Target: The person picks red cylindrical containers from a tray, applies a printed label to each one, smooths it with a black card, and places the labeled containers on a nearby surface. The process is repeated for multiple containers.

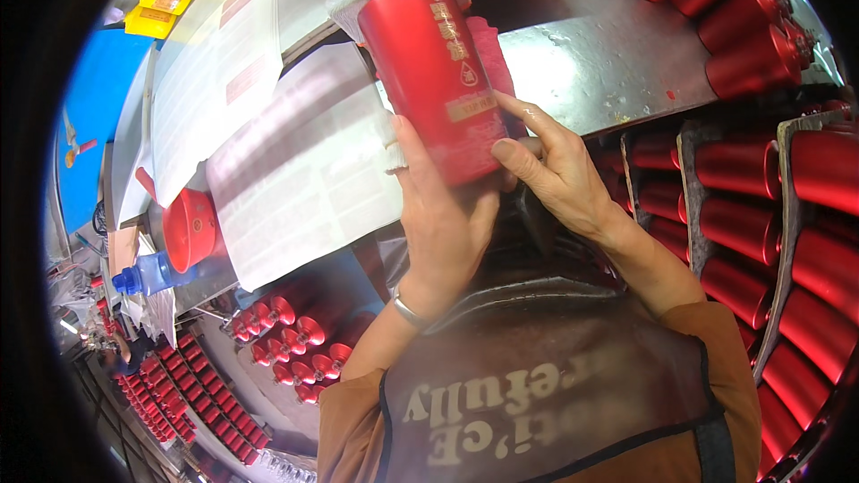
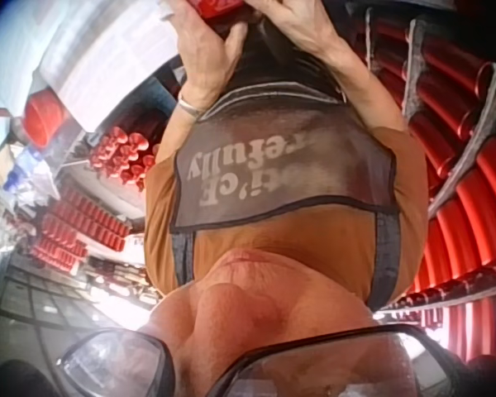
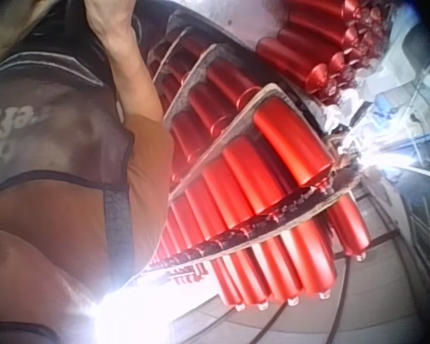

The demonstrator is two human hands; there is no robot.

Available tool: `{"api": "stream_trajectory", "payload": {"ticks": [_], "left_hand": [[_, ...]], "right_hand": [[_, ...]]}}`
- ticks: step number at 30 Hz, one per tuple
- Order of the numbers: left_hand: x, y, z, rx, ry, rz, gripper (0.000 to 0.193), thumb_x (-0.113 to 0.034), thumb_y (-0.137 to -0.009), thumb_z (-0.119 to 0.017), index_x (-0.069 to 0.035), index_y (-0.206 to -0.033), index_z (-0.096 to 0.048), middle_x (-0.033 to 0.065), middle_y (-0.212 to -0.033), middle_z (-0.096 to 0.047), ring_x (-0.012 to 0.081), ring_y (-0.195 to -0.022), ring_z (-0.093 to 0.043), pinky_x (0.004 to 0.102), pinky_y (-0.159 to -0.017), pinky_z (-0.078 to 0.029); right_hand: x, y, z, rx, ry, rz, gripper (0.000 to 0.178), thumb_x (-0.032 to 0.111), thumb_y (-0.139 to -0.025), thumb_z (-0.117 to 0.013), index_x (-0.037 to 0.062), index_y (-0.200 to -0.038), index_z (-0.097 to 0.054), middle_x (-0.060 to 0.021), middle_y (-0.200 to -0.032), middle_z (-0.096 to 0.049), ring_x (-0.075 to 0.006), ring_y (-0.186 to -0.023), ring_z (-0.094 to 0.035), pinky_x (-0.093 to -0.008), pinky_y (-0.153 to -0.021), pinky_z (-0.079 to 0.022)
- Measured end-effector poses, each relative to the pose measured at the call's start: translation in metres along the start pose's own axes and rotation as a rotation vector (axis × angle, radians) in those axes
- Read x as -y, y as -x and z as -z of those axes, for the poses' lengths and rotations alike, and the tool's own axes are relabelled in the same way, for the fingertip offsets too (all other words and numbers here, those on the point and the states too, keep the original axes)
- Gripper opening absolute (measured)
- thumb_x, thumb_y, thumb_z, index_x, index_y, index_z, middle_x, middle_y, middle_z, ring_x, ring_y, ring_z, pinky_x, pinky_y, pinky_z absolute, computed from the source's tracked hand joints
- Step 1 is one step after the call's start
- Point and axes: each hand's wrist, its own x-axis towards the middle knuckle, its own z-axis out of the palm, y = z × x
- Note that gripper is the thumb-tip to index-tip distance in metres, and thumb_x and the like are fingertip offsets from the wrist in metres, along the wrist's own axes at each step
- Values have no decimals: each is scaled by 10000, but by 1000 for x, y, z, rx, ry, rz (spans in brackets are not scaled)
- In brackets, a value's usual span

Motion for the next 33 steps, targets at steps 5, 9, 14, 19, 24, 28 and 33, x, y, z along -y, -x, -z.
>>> {"api": "stream_trajectory", "payload": {"ticks": [5, 9, 14, 19, 24, 28, 33], "left_hand": [[-5, -7, 0, -27, -54, -47, 1104, -74, -767, -799, 62, -1579, -64, 367, -1400, -417, 532, -1246, -493, 507, -1004, -459], [7, -10, 22, 98, 283, -57, 1035, -134, -830, -782, 72, -1584, -103, 319, -1524, -359, 399, -1412, -416, 422, -1129, -370], [29, -22, 19, 88, 779, 212, 900, -277, -905, -647, 52, -1581, -151, 267, -1539, -362, 347, -1421, -399, 406, -1147, -343], [34, -21, 2, 32, 744, 207, 812, -421, -981, -511, 32, -1579, -199, 216, -1553, -366, 296, -1430, -382, 389, -1165, -315], [29, -20, -6, 6, 708, 201, 786, -564, -1056, -376, 11, -1577, -247, 164, -1568, -369, 244, -1439, -364, 373, -1183, -287], [30, -27, -4, 12, 699, 187, 801, -548, -1048, -419, 17, -1579, -220, 177, -1566, -361, 250, -1433, -369, 369, -1172, -295], [14, -35, 4, 20, 674, 229, 887, -452, -1030, -527, 71, -1588, -77, 244, -1604, -283, 293, -1472, -317, 379, -1191, -256]], "right_hand": [[-2, -1, 2, -2, 15, 17, 610, 301, -1021, -634, -17, -1495, -420, -38, -874, -638, -79, -711, -572, -245, -689, -485], [-3, -3, 6, 21, -13, 2, 607, 300, -1017, -640, -11, -1493, -426, -24, -824, -627, -70, -701, -569, -242, -678, -477], [-2, -1, 4, 20, -85, -32, 602, 297, -1017, -642, -9, -1489, -429, -6, -773, -603, -64, -682, -561, -235, -674, -468], [0, -1, 4, 25, -104, -38, 604, 300, -1017, -641, -16, -1487, -429, -3, -764, -597, -66, -673, -557, -234, -674, -470], [-3, 0, 2, 21, -76, -29, 603, 300, -1020, -637, -16, -1489, -427, -3, -761, -592, -68, -671, -556, -232, -671, -470], [0, -2, 3, 21, -88, -33, 605, 300, -1021, -635, -13, -1493, -423, -4, -759, -592, -69, -675, -560, -232, -669, -469], [-4, 1, 2, 28, -106, -38, 610, 300, -1021, -634, -10, -1499, -416, -4, -756, -591, -70, -670, -562, -234, -665, -470]]}}
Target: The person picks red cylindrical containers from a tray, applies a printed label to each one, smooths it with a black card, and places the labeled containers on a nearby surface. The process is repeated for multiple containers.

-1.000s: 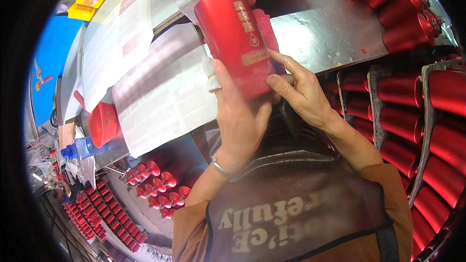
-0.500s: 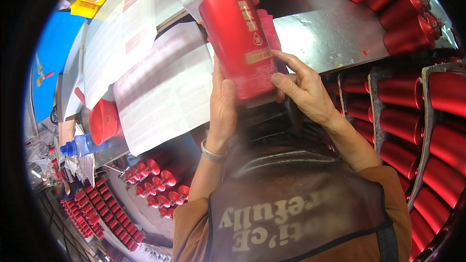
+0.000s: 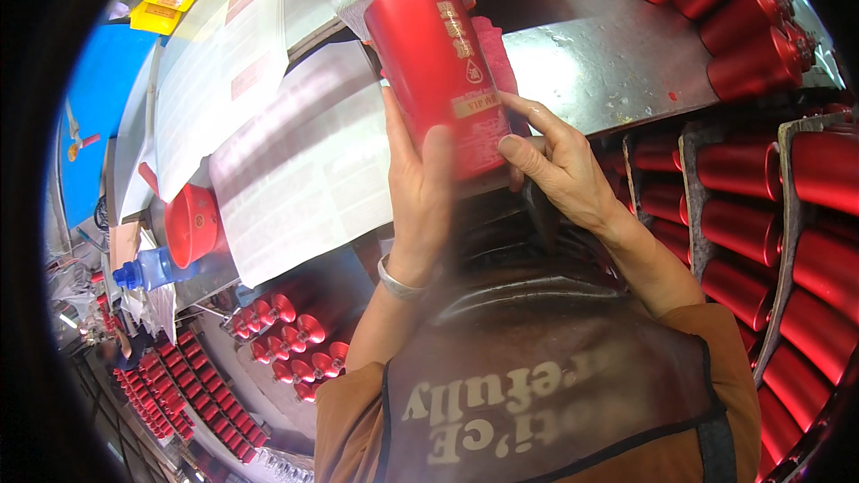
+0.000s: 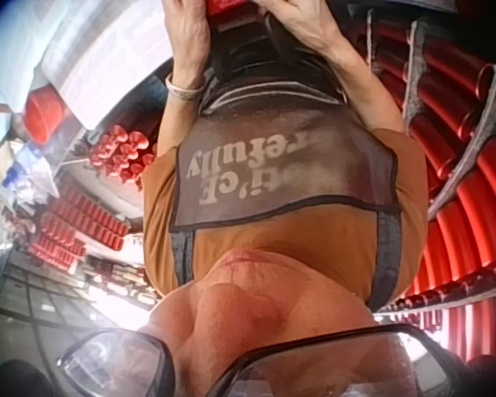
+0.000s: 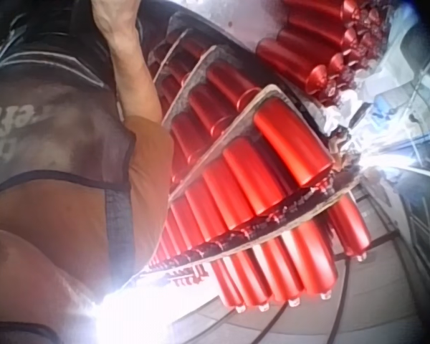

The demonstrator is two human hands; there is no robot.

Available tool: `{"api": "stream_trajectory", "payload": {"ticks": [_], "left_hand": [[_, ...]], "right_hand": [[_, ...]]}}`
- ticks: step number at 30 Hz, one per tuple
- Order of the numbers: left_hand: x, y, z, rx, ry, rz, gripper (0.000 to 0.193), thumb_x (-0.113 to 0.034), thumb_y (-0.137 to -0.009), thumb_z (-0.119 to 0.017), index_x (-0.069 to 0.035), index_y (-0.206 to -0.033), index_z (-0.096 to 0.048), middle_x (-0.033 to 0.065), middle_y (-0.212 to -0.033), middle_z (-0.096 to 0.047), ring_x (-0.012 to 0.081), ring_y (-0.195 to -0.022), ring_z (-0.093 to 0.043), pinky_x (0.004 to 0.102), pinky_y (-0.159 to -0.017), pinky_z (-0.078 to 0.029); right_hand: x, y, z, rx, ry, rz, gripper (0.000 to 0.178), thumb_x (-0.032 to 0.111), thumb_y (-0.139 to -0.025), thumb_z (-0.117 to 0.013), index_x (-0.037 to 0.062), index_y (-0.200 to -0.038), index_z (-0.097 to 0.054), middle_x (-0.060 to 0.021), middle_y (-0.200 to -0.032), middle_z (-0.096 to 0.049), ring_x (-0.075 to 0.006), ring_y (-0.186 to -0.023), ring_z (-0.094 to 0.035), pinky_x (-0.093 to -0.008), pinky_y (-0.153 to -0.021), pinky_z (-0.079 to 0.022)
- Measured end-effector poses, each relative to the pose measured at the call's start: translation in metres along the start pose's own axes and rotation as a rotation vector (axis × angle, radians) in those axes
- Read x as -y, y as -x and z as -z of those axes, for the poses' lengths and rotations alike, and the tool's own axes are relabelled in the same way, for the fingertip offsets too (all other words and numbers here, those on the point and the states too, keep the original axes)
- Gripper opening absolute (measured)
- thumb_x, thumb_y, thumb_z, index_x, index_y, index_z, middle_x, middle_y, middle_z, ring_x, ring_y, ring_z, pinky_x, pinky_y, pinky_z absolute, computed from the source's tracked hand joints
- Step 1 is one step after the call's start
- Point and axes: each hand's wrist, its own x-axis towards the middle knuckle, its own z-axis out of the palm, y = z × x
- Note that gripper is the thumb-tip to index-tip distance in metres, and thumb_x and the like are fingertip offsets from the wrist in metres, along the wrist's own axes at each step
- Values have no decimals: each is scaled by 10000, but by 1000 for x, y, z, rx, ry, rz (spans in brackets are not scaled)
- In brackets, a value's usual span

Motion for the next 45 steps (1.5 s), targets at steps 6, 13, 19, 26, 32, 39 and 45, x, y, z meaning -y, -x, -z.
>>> {"api": "stream_trajectory", "payload": {"ticks": [6, 13, 19, 26, 32, 39, 45], "left_hand": [[-12, 9, 12, 61, -58, -48, 981, -416, -967, -638, 85, -1581, -60, 274, -1610, -255, 317, -1488, -289, 393, -1200, -236], [-4, 17, 19, 52, -564, -344, 1178, -314, -755, -885, 62, -1582, -136, 321, -1589, -258, 422, -1469, -304, 462, -1182, -272], [-15, 9, 3, -28, -849, -438, 1135, -232, -659, -927, 7, -1564, -285, 341, -1526, -347, 514, -1372, -388, 509, -1123, -358], [-15, 4, 13, -15, -790, -484, 1087, -176, -668, -901, 9, -1559, -307, 330, -1524, -375, 481, -1399, -399, 476, -1110, -400], [-2, 6, 19, 2, -614, -400, 1044, -116, -709, -879, 34, -1559, -291, 291, -1517, -415, 403, -1390, -450, 431, -1121, -403], [36, 10, 25, -4, -165, -174, 1134, -234, -716, -927, 25, -1577, -236, 197, -1553, -407, 289, -1400, -450, 392, -1144, -384], [27, 12, 28, 64, -479, -274, 1084, -204, -763, -866, 70, -1569, -196, 305, -1502, -418, 402, -1405, -418, 432, -1139, -349]], "right_hand": [[-9, 0, 11, -33, -5, 16, 528, 312, -1034, -599, -15, -1434, -489, -63, -849, -663, -80, -613, -567, -223, -629, -472], [7, -8, 29, -354, -556, -143, 329, 238, -1027, -563, 1, -1250, -616, -116, -1049, -691, -96, -825, -639, -232, -676, -525], [32, -5, 16, -202, 399, 351, 338, 27, -880, -666, 9, -1216, -639, -97, -1051, -691, -149, -961, -652, -274, -866, -508], [72, 0, -11, 3, 554, 1014, 292, 19, -721, -700, 89, -1004, -679, -57, -995, -695, -248, -882, -676, -370, -751, -555], [28, 0, 7, -297, 347, 237, 300, 168, -941, -707, -12, -1164, -616, -76, -782, -698, -115, -707, -654, -256, -661, -524], [-18, 2, 23, -274, 82, -107, 267, 180, -939, -712, -11, -1114, -644, -35, -832, -710, -50, -724, -612, -231, -639, -481], [5, 5, 21, -437, -165, -84, 263, 124, -956, -682, -23, -1163, -613, -82, -906, -737, -79, -780, -651, -243, -687, -532]]}}
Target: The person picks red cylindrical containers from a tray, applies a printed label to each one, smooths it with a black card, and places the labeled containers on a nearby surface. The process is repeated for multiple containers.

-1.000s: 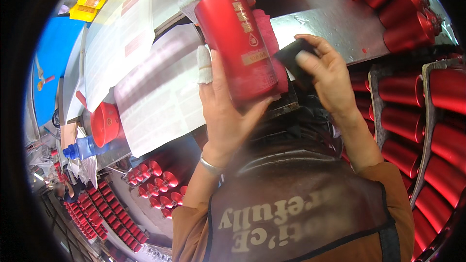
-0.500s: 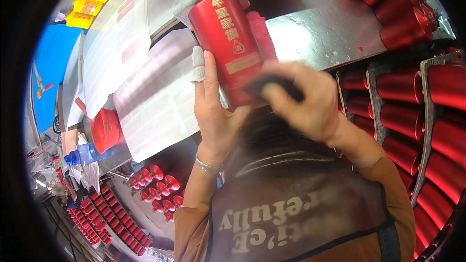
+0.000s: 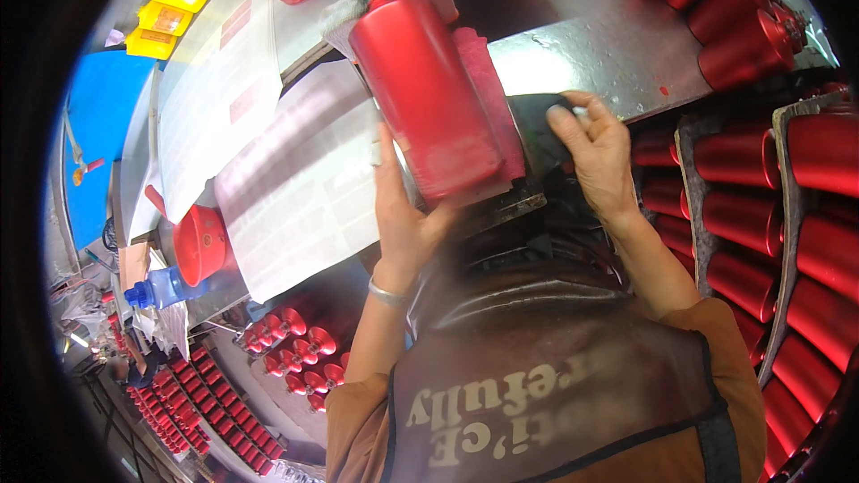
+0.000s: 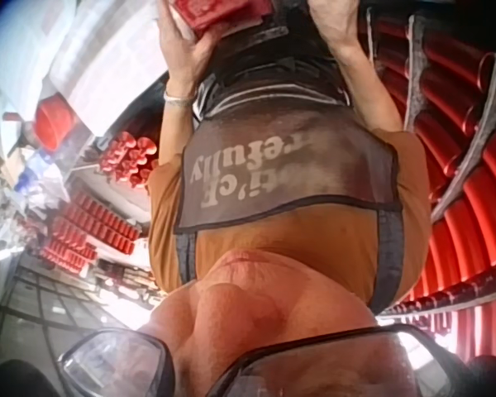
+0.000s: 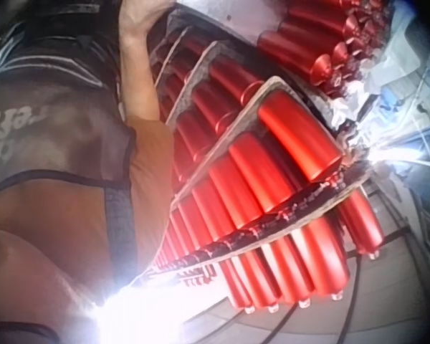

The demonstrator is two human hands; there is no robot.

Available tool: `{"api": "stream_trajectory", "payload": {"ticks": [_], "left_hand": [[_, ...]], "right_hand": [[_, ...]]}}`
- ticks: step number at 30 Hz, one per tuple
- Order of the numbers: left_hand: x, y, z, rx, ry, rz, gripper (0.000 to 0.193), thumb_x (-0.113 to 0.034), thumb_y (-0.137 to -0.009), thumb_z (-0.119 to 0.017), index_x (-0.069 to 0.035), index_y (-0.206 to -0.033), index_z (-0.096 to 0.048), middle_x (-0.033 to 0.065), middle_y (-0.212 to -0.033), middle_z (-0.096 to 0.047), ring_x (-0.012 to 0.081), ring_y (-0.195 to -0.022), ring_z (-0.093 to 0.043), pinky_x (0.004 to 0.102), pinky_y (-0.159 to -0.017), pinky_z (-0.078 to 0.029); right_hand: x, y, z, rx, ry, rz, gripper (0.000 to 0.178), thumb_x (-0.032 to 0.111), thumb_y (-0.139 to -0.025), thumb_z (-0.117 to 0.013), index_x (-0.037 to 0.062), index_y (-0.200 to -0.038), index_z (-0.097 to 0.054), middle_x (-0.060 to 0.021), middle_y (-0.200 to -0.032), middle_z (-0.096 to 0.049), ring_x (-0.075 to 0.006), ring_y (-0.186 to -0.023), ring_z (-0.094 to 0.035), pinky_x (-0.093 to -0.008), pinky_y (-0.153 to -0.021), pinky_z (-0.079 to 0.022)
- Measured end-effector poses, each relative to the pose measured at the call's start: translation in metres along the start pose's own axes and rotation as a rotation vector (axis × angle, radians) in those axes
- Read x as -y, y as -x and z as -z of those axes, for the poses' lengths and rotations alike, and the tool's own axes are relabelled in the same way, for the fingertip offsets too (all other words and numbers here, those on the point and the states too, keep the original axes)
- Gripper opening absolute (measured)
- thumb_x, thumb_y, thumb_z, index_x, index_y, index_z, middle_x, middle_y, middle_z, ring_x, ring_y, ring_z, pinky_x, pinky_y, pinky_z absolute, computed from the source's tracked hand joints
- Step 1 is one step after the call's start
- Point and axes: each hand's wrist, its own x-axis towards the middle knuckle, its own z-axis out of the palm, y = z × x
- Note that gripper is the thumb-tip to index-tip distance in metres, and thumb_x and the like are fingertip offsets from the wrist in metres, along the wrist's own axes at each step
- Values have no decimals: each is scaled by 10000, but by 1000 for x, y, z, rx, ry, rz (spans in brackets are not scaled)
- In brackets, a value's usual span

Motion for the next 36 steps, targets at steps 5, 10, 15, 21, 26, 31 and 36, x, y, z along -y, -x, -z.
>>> {"api": "stream_trajectory", "payload": {"ticks": [5, 10, 15, 21, 26, 31, 36], "left_hand": [[-35, -12, 4, -11, -460, -153, 1166, -172, -634, -894, 27, -1572, -230, 328, -1551, -320, 470, -1380, -396, 508, -1150, -312], [-41, -28, 1, -81, -401, -193, 1262, -191, -536, -968, -5, -1575, -276, 262, -1456, -466, 438, -1306, -478, 455, -1093, -402], [-31, -21, 2, -88, -330, -162, 1205, -223, -589, -972, 16, -1563, -303, 254, -1470, -466, 394, -1344, -481, 433, -1122, -384], [-10, -15, 3, -44, -93, -48, 1218, -298, -657, -944, 25, -1586, -224, 222, -1610, -320, 305, -1464, -367, 397, -1182, -308], [-8, -8, 5, -35, 181, -53, 1003, -194, -817, -802, 78, -1570, -198, 266, -1624, -260, 344, -1519, -259, 405, -1219, -217], [-17, -13, 1, -47, 348, 143, 870, -180, -909, -696, 82, -1570, -195, 252, -1626, -261, 326, -1519, -257, 403, -1221, -198], [-27, -16, -4, -86, 199, 52, 915, -203, -871, -737, 85, -1564, -214, 284, -1594, -298, 340, -1505, -277, 415, -1215, -211]], "right_hand": [[29, 17, -19, 175, 382, 483, 319, 121, -934, -710, -2, -1208, -602, -91, -841, -724, -95, -696, -661, -241, -634, -518], [24, 8, -19, 171, 537, 459, 271, 103, -913, -709, 6, -1153, -628, -113, -769, -696, -89, -650, -646, -252, -599, -494], [12, -5, 11, 150, 335, 124, 255, 103, -973, -657, -11, -1196, -608, -32, -846, -715, -50, -763, -623, -205, -667, -501], [18, -5, 13, 122, -190, 76, 260, 105, -999, -618, -15, -1229, -610, -53, -941, -728, -67, -837, -644, -221, -739, -524], [22, 0, 1, 148, -110, 202, 239, 100, -1002, -606, -10, -1213, -629, -34, -983, -712, -54, -875, -623, -210, -784, -512], [20, -2, 2, 145, -156, 166, 232, 121, -1013, -589, -2, -1203, -642, -21, -996, -699, -50, -892, -615, -212, -799, -508], [14, -1, 4, 167, -155, 102, 235, 134, -1017, -586, 1, -1201, -643, -25, -1015, -700, -58, -910, -623, -218, -818, -511]]}}
